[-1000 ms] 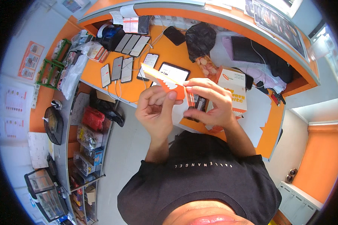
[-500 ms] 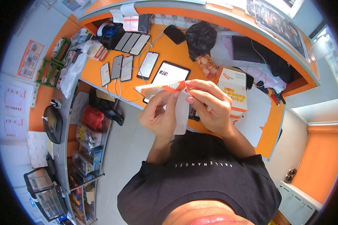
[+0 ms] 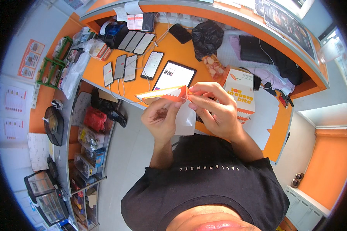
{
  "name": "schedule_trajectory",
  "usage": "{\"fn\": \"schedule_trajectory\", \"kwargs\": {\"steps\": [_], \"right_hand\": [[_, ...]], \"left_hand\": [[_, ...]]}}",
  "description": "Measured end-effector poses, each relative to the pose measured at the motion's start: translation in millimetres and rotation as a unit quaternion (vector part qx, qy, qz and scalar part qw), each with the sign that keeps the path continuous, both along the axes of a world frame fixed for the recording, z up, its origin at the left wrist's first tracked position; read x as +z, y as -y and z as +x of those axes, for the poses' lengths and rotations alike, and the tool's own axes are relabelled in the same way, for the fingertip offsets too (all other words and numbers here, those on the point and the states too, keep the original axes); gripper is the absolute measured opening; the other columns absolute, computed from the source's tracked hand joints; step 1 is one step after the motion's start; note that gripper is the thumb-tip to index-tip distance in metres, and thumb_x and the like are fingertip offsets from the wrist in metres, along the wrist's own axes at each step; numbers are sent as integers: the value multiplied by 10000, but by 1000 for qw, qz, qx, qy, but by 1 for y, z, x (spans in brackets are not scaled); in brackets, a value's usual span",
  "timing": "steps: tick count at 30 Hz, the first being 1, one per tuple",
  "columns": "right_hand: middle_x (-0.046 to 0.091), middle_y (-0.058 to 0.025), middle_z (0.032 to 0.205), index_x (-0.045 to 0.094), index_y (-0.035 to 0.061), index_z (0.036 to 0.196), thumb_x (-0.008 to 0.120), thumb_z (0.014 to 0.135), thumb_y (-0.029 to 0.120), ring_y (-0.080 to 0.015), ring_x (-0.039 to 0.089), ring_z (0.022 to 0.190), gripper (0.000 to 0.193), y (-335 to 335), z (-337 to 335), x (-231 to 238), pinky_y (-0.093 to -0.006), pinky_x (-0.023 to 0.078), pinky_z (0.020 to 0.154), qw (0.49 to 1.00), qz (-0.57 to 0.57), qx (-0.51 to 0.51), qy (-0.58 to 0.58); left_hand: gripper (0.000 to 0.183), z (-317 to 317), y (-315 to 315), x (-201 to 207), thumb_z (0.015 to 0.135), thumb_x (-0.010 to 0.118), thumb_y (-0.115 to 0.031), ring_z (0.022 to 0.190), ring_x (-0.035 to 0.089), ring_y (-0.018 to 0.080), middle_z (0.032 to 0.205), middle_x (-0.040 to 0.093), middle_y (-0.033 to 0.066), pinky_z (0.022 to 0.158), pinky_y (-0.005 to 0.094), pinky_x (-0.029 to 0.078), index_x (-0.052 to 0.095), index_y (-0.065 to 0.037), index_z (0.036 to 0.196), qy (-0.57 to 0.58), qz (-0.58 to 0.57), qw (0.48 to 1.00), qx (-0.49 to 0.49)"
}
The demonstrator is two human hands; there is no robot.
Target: The person folds flat cardboard pieces into small rectangular boxes at a counter. They fold the sides, tuck flaps, and seal the boxes, then place the finished boxes on the counter.
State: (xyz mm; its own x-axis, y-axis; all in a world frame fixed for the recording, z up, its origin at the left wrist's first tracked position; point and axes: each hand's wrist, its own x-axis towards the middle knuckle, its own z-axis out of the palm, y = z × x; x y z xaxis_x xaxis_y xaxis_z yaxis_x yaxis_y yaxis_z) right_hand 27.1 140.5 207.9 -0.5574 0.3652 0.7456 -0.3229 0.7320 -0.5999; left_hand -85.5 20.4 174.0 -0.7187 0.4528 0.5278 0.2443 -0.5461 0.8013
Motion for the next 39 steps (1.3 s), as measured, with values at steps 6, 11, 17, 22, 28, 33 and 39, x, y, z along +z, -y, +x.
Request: {"fn": "schedule_trajectory", "kwargs": {"steps": [6,11,17,22,28,33,39], "right_hand": [[673,-124,1063,754,5,967,804,775,11,-232,682,891,199,0,6,8,-304,570,704,998,27,0,59],[701,-123,994,731,-5,922,813,734,-11,-243,696,836,205,7,4,8,-329,569,707,999,14,-29,6],[714,-127,957,715,-7,902,802,699,-24,-263,709,832,222,7,-7,-7,-342,578,717,992,18,-59,-106],[710,-112,971,707,4,904,785,681,-24,-260,702,837,238,11,-14,-10,-341,578,708,982,64,-98,-149],[713,-95,983,718,4,877,811,657,-28,-263,690,874,241,16,-11,-14,-348,557,756,985,-22,-114,-131],[695,-138,1120,731,14,965,881,686,28,-207,675,926,317,4,-5,-14,-308,542,761,992,-41,-70,-93],[727,-117,1041,708,-7,1015,866,725,15,-139,677,847,330,-26,15,2,-267,512,692,997,-73,-18,18]], "left_hand": [[151,-3,5,-5,862,733,90,820,702,141,947,746,134,713,239,545,713,67,1010,11,-23,999,-38],[154,2,1,0,865,747,63,799,683,123,917,736,106,716,237,535,718,60,1016,-11,-11,1000,-9],[203,18,-3,-6,931,700,7,836,656,87,967,734,93,722,204,498,699,67,1124,41,-24,999,17],[285,34,-4,-5,982,626,-3,959,645,110,1073,721,118,821,222,492,647,71,1257,81,-25,996,-4],[380,43,-4,0,988,580,19,1157,592,173,1254,654,153,992,299,451,546,95,1359,75,-28,994,-78],[447,42,-1,-4,981,573,12,1284,548,242,1322,617,179,1085,369,408,472,87,1409,107,24,983,-147],[313,31,4,12,970,609,-2,1157,615,213,1232,665,176,1020,350,447,599,65,1276,27,-92,984,-149]]}}
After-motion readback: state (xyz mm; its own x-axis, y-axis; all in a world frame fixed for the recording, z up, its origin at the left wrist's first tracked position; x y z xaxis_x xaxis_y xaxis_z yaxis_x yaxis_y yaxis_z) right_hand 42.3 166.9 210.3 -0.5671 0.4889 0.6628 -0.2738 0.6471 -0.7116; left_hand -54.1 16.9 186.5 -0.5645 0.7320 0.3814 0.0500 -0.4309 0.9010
